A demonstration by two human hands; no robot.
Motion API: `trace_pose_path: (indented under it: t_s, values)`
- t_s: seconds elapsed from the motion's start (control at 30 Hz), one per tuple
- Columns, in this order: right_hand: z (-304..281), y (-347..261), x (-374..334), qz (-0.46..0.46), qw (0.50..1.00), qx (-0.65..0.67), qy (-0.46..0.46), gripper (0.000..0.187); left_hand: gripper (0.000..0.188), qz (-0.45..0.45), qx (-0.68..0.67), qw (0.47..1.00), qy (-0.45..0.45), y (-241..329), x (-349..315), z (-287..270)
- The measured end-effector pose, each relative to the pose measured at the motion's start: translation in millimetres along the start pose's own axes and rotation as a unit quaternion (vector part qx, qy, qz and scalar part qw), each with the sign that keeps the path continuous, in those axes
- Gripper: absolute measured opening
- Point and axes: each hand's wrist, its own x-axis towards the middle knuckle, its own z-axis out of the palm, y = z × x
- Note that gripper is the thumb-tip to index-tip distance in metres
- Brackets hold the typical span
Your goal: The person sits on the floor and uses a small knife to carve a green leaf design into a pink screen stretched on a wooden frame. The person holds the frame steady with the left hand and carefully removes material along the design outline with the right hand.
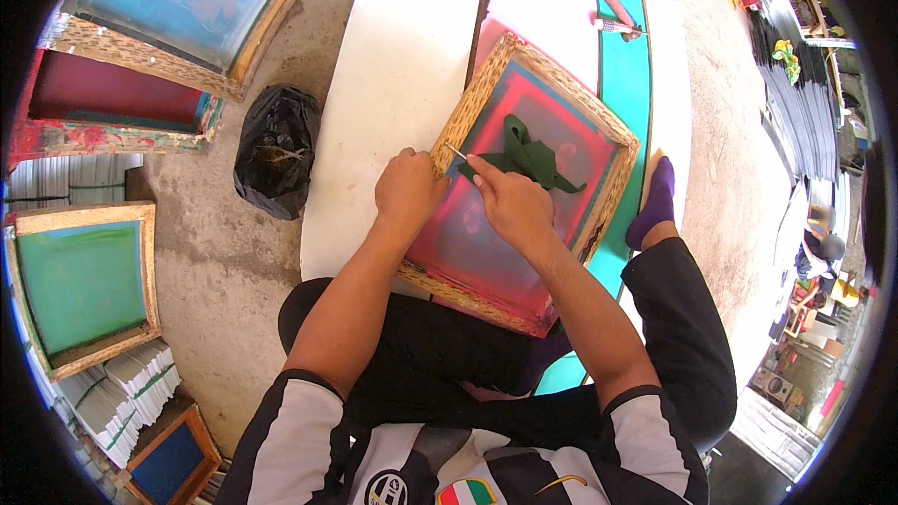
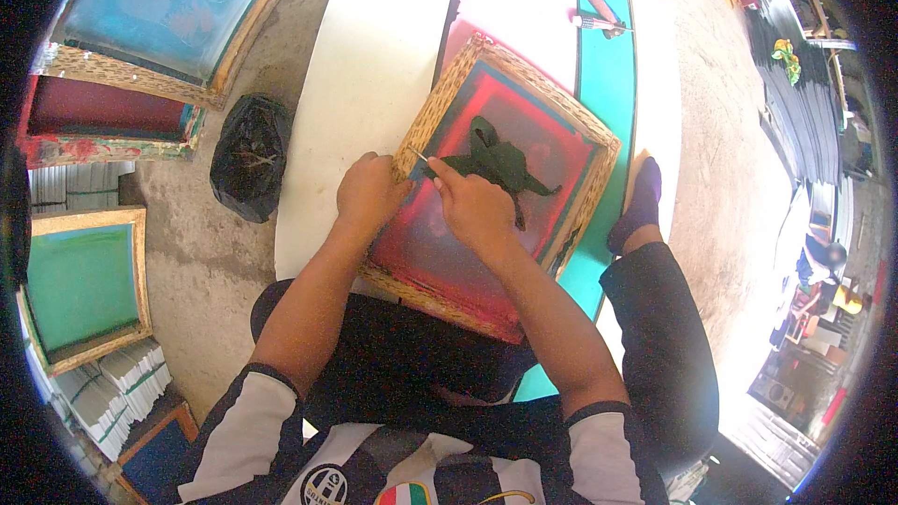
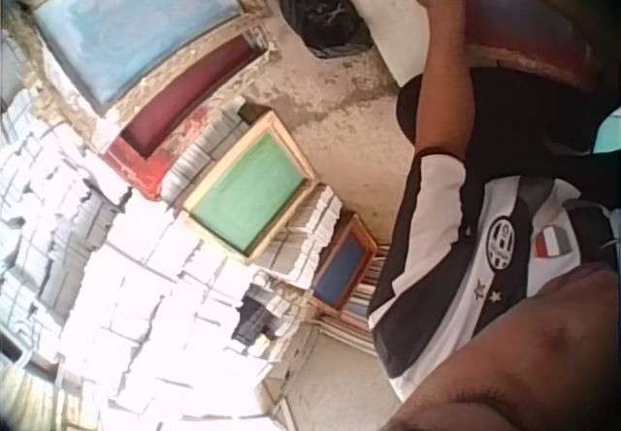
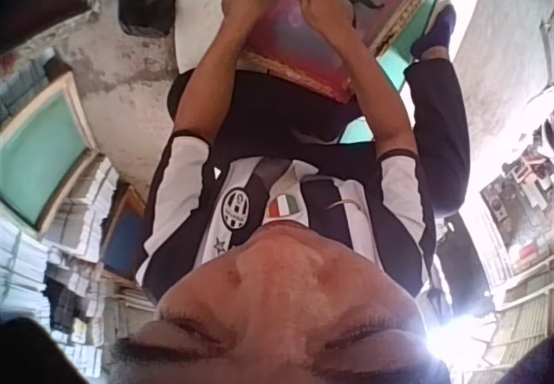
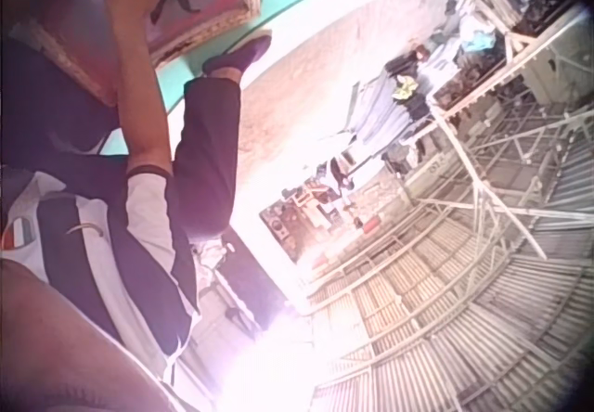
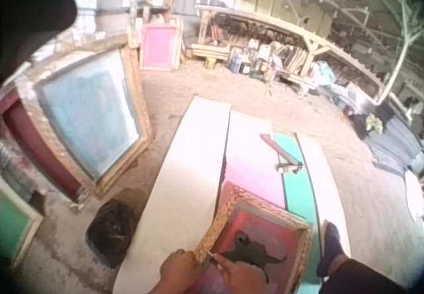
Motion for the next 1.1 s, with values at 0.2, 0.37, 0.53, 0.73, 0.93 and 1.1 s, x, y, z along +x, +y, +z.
trace_pose_path:
  t_s: [0.2, 0.37, 0.53, 0.73, 0.93, 1.1]
  values:
    - [-15.3, -20.3, 0.7, 0.002, 0.998, -0.064, -0.017, 0.037, 0.034, -0.003, 0.004, 1.000, -0.007, -0.7, 0.9, 0.4]
    - [-11.9, -32.9, 4.9, 0.008, 0.998, -0.063, -0.020, 0.041, 0.031, 0.017, 0.022, 1.000, -0.006, -1.1, 0.3, 0.8]
    - [14.2, 11.9, 11.7, -0.007, 0.978, 0.207, -0.019, 0.046, 0.027, 0.011, 0.039, 0.999, -0.017, 6.3, 5.0, -0.3]
    - [-1.5, -12.1, 4.1, 0.026, 0.996, -0.066, -0.056, 0.037, 0.029, 0.033, 0.019, 0.998, 0.041, -8.8, 2.9, 11.9]
    - [65.3, 42.7, 17.6, -0.091, 0.945, 0.301, 0.088, 0.041, 0.029, 0.036, 0.023, 0.999, 0.026, -2.4, 7.3, 11.5]
    - [13.6, 1.1, 2.7, -0.012, 1.000, -0.028, -0.003, 0.035, 0.030, 0.031, 0.026, 0.999, 0.033, -8.6, 6.2, 11.8]
